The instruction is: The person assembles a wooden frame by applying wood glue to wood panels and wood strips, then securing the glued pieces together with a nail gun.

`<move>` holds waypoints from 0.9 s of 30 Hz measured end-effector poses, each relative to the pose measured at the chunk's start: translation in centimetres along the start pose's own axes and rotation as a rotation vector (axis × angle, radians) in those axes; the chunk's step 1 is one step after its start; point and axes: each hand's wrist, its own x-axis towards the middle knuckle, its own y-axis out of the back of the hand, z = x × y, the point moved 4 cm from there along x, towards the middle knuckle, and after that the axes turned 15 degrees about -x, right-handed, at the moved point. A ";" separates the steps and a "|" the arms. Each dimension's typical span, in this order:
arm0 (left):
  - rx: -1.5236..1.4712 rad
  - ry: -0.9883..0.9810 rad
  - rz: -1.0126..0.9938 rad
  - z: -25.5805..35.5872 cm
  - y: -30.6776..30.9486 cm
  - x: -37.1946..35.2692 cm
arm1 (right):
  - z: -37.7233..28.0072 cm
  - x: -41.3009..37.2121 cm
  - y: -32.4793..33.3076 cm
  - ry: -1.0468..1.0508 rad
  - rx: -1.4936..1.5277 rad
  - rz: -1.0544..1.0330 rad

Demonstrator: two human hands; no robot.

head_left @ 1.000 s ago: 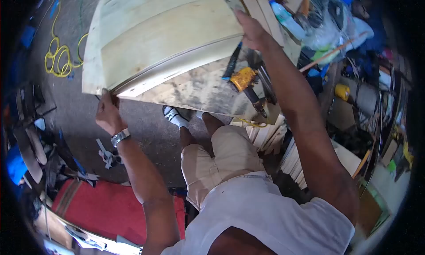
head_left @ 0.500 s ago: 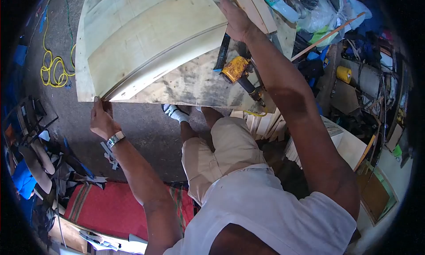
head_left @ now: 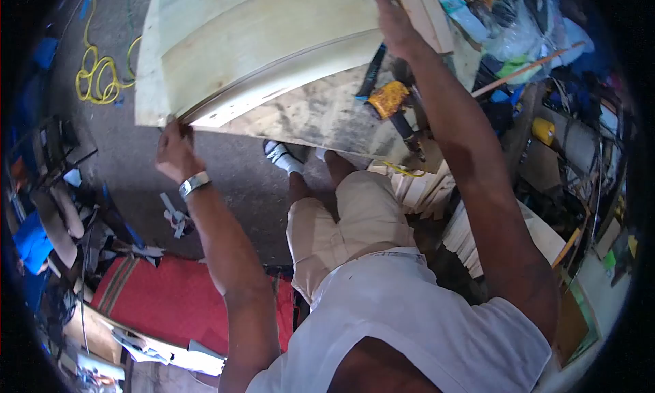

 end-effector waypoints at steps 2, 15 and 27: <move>-0.092 0.118 0.066 -0.7 -0.1 0.2 | 0.0 0.2 -0.4 0.036 0.109 -0.042; -0.228 0.261 0.048 0.2 -0.3 0.2 | -1.4 -1.5 0.6 0.216 -0.148 -0.021; 0.083 -0.156 -0.513 1.8 0.9 0.9 | 0.3 1.0 0.2 -0.019 0.257 -0.111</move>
